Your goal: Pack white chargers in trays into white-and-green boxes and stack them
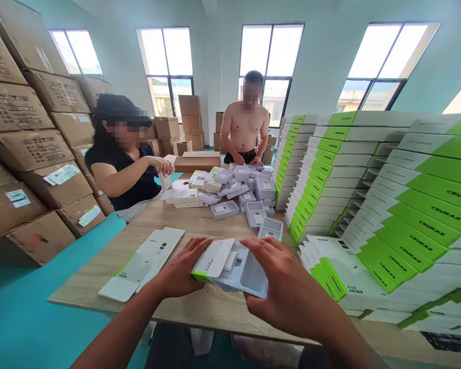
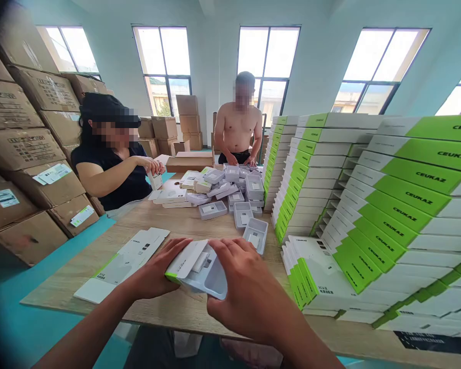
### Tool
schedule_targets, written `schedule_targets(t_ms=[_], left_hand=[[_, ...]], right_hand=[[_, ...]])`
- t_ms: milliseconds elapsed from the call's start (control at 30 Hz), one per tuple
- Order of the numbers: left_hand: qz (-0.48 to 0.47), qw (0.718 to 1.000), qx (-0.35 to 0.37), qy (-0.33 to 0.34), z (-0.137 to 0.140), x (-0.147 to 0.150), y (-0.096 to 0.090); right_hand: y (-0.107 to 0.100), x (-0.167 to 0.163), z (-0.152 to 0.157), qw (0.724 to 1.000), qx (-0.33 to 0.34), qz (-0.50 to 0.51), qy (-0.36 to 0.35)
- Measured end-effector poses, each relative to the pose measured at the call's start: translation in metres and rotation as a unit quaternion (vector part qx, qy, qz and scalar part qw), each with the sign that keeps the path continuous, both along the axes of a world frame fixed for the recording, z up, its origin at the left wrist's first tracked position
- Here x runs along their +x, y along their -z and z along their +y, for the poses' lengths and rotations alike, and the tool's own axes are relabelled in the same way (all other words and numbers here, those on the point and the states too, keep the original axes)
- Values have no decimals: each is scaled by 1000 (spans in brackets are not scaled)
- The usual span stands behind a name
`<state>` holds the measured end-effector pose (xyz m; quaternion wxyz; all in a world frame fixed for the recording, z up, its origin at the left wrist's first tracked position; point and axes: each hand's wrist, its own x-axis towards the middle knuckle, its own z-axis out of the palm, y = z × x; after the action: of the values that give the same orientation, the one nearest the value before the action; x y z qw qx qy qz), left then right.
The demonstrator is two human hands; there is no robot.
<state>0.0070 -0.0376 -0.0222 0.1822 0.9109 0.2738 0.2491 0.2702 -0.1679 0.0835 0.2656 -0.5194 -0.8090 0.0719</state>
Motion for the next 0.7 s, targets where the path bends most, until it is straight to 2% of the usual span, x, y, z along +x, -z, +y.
schedule_targets(t_ms=[100, 300, 467, 500, 567, 633, 700], left_hand=[[22, 1000, 9, -3, 2, -1, 0], [9, 1000, -5, -14, 2, -1, -10], [-41, 999, -30, 2, -4, 2, -16], [-63, 996, -60, 6, -7, 3, -17], [-114, 979, -165, 27, -12, 7, -20], [-163, 935, -304, 86, -19, 16, -20], [-219, 878, -405, 130, -29, 27, -17]], right_hand=[[-6, -1, 5, 1000, -5, 2, -7], [-14, 4, 4, 999, -12, 33, 10], [-2, -10, 20, 998, -3, 55, -14], [3, -12, 26, 997, 11, 73, -18], [14, -11, 35, 991, 35, 129, -29], [29, -8, 43, 982, 11, 183, -44], [46, -7, 46, 969, -44, 237, -47]])
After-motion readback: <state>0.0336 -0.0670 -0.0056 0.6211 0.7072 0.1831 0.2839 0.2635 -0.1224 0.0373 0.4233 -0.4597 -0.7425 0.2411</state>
